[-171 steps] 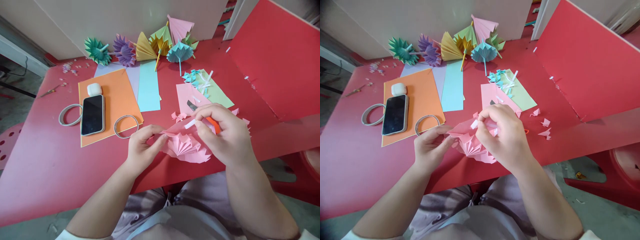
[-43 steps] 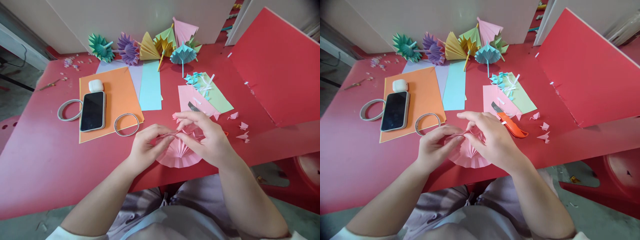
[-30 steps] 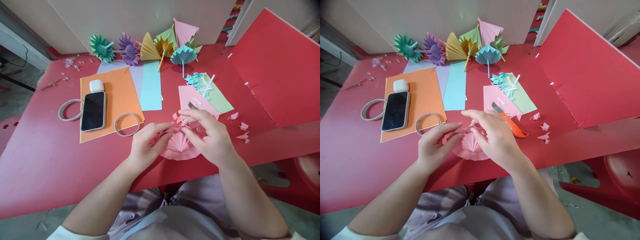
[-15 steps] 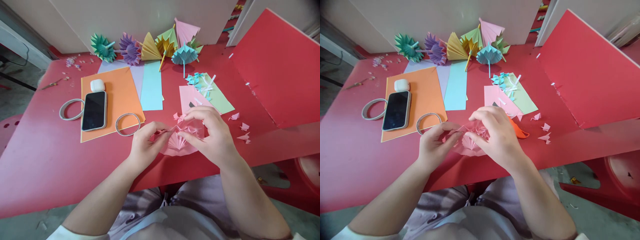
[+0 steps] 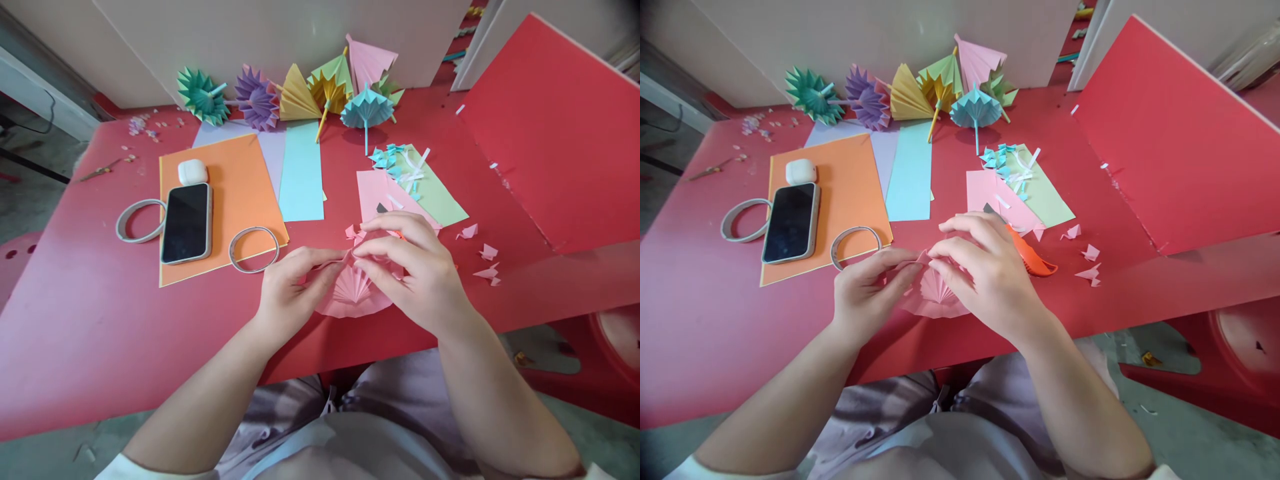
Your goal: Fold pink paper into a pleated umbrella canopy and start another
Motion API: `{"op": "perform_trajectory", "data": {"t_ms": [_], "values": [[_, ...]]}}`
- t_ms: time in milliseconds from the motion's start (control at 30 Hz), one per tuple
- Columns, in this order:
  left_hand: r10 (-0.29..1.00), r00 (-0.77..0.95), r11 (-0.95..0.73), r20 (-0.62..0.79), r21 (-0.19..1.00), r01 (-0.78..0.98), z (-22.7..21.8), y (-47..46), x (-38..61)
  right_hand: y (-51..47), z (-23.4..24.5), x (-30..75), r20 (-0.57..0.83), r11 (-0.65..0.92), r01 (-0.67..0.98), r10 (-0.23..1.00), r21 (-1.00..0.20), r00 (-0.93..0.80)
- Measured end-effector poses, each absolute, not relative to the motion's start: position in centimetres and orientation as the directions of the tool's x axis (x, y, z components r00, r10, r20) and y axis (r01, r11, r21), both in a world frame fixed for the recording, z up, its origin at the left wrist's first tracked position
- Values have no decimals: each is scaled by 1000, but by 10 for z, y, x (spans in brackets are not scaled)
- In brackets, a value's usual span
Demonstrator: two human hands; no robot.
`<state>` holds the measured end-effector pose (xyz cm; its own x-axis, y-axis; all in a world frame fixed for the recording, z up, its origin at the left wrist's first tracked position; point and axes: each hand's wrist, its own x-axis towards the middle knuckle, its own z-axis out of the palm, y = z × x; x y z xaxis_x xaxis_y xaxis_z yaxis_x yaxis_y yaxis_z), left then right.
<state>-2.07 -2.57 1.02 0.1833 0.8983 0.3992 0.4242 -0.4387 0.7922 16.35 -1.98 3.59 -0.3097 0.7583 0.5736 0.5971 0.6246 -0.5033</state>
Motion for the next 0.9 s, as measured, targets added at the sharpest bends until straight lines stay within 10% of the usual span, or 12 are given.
{"op": "perform_trajectory", "data": {"t_ms": [900], "values": [[891, 179, -454, 417, 811, 369, 8, -27, -21, -21, 33, 157, 608, 615, 605, 751, -505, -256]]}}
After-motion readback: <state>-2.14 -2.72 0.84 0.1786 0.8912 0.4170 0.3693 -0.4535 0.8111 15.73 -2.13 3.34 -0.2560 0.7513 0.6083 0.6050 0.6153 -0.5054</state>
